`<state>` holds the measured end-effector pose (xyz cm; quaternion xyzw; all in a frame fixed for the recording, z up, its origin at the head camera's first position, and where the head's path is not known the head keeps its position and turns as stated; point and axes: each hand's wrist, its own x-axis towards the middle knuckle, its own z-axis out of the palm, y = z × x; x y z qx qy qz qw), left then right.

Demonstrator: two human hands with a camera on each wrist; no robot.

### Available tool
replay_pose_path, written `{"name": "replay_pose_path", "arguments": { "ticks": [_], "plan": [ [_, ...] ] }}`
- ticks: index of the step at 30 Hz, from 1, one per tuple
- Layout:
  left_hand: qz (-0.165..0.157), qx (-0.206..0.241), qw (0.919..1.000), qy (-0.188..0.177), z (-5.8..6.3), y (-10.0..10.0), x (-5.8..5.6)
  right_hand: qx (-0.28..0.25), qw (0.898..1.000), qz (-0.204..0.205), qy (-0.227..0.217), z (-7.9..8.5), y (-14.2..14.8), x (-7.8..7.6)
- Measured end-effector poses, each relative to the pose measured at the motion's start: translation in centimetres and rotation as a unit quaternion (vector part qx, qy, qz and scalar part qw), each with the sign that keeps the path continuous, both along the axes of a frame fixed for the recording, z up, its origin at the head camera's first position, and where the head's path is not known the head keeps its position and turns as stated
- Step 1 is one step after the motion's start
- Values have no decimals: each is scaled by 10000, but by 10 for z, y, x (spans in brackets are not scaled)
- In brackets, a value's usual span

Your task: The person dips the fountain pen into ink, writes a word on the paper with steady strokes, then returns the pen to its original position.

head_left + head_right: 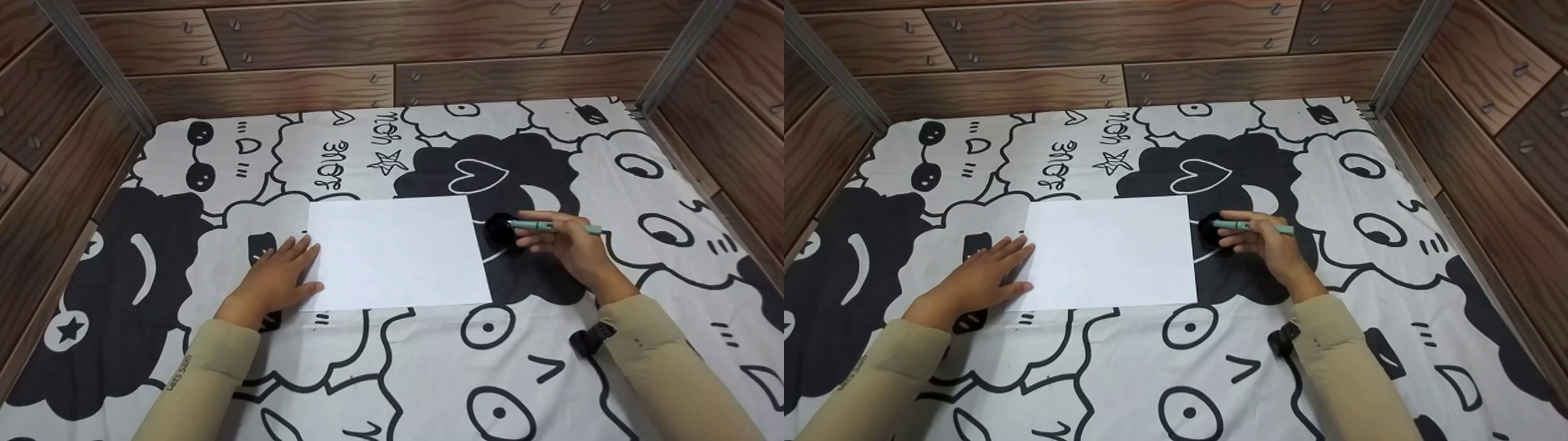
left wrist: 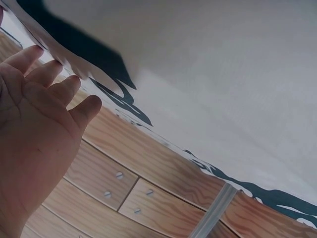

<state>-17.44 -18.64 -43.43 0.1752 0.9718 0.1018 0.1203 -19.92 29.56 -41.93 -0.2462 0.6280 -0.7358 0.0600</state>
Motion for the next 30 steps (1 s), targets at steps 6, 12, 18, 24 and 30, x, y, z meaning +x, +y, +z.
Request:
{"name": "replay_pose_path", "arguments": {
  "ticks": [6,12,18,24,30],
  "plan": [
    [-34,10,10000,18,0,1,0,121,9998,86,-119,1,-1,0],
    [-69,63,9999,55,1,0,1,136,9995,216,197,1,-2,0],
    [-63,89,9999,53,0,0,1,422,9989,-203,0,2,-5,2],
    [-73,71,9999,74,-1,0,0,1430,9822,-1184,-268,5,-11,5],
    [-101,30,9999,95,-2,-1,0,1975,9700,-1393,-264,5,-14,4]
  ]
}}
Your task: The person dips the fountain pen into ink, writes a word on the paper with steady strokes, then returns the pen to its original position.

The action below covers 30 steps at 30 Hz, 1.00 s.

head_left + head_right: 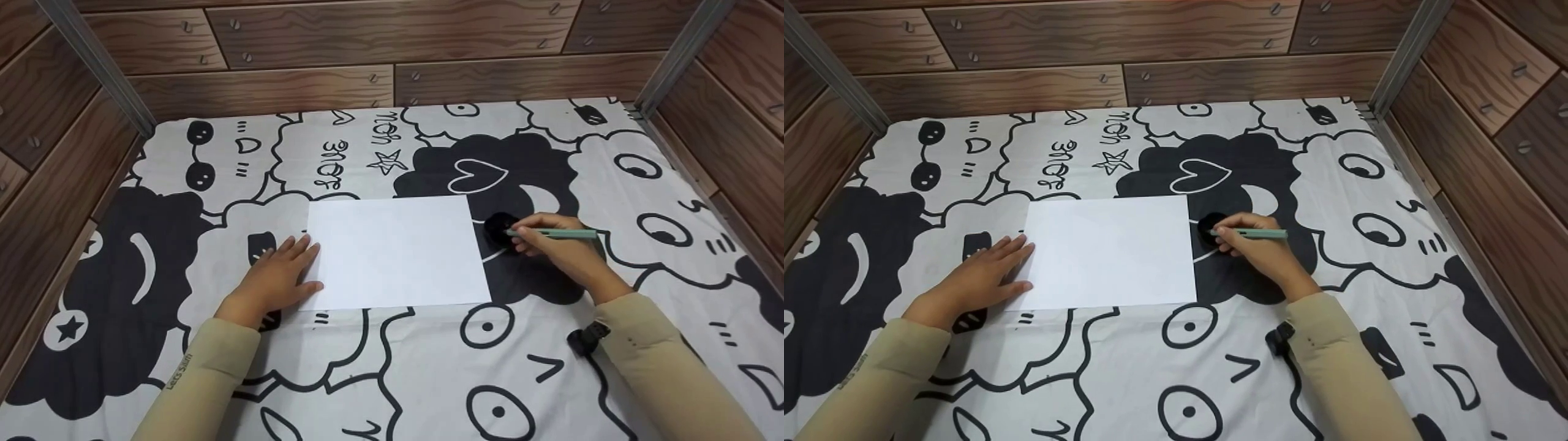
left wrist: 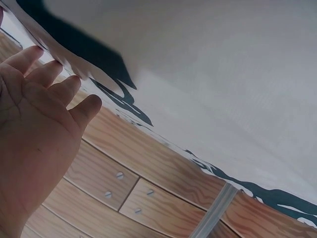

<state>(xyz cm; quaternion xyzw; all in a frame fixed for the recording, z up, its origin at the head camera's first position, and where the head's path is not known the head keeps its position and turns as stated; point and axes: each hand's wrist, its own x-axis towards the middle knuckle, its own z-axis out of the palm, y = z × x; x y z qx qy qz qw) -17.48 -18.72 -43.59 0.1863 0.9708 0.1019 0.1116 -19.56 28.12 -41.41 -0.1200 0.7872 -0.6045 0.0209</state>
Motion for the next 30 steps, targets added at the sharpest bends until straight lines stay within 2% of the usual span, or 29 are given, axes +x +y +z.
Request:
{"name": "replay_pose_path", "arguments": {
  "ticks": [11,18,24,30],
  "plan": [
    [3,10,10000,-18,1,1,1,75,9998,46,182,-5,-1,-5],
    [26,-35,10000,-68,1,1,1,231,9991,96,343,10,-8,1],
    [14,-24,10000,-73,1,1,1,568,9969,103,528,17,-12,4],
    [-6,-2,10000,-81,0,1,0,1042,9917,-9,758,17,-13,3]
  ]
}}
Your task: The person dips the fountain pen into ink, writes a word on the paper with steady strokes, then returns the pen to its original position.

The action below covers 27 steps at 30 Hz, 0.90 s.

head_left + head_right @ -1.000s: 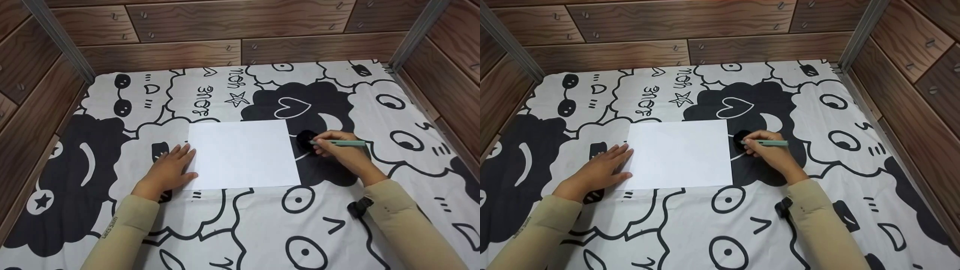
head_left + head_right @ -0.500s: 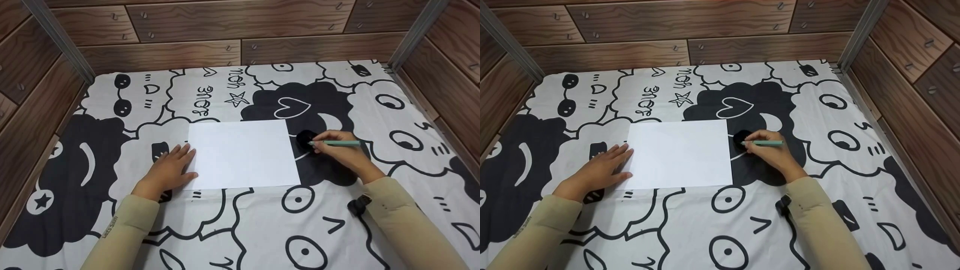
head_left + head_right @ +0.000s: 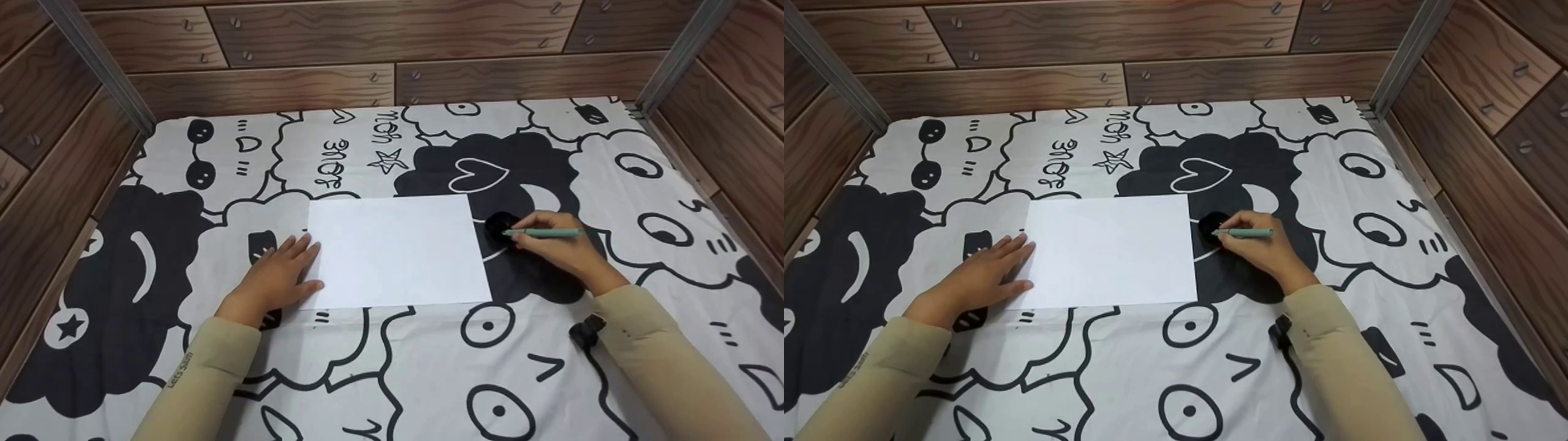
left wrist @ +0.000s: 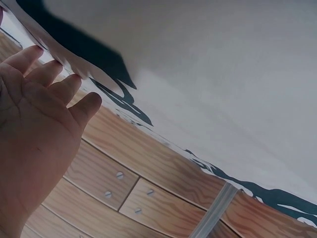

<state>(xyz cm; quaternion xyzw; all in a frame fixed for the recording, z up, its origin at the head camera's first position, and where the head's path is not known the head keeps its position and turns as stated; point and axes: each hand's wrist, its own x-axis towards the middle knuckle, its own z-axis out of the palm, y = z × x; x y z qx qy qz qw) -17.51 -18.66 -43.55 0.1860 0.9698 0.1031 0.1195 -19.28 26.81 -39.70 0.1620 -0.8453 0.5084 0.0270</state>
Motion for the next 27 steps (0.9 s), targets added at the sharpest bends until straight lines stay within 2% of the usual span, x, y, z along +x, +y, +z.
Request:
{"name": "replay_pose_path", "arguments": {
  "ticks": [10,27],
  "plan": [
    [-30,6,10000,49,1,0,0,878,9937,-483,506,-26,16,-16],
    [15,46,10000,34,2,1,1,1098,9914,-504,512,-29,18,-17]
  ]
}}
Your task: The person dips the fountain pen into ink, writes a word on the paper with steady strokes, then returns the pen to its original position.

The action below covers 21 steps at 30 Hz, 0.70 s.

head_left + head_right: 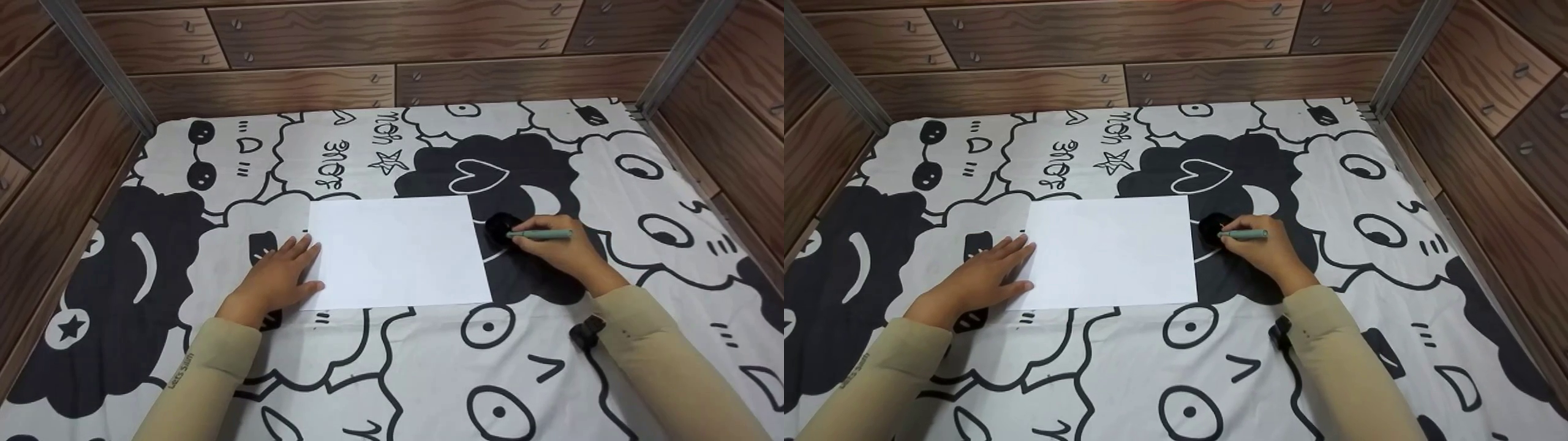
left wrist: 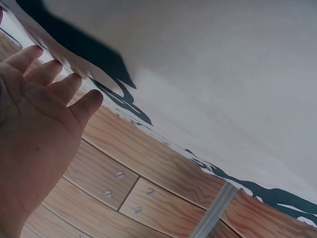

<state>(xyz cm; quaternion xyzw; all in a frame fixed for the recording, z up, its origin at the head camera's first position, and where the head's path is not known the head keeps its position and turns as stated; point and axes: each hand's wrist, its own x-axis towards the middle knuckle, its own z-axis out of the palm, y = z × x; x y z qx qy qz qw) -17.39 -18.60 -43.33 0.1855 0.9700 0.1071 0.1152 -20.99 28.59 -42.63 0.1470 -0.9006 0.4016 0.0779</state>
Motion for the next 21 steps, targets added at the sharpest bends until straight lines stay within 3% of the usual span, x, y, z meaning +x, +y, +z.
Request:
{"name": "replay_pose_path", "arguments": {
  "ticks": [10,21],
  "plan": [
    [75,48,10000,-30,1,1,0,186,9998,62,50,-1,0,-1],
    [-65,116,9998,119,-2,-1,0,64,9999,137,14,-3,1,-2]
  ]
}}
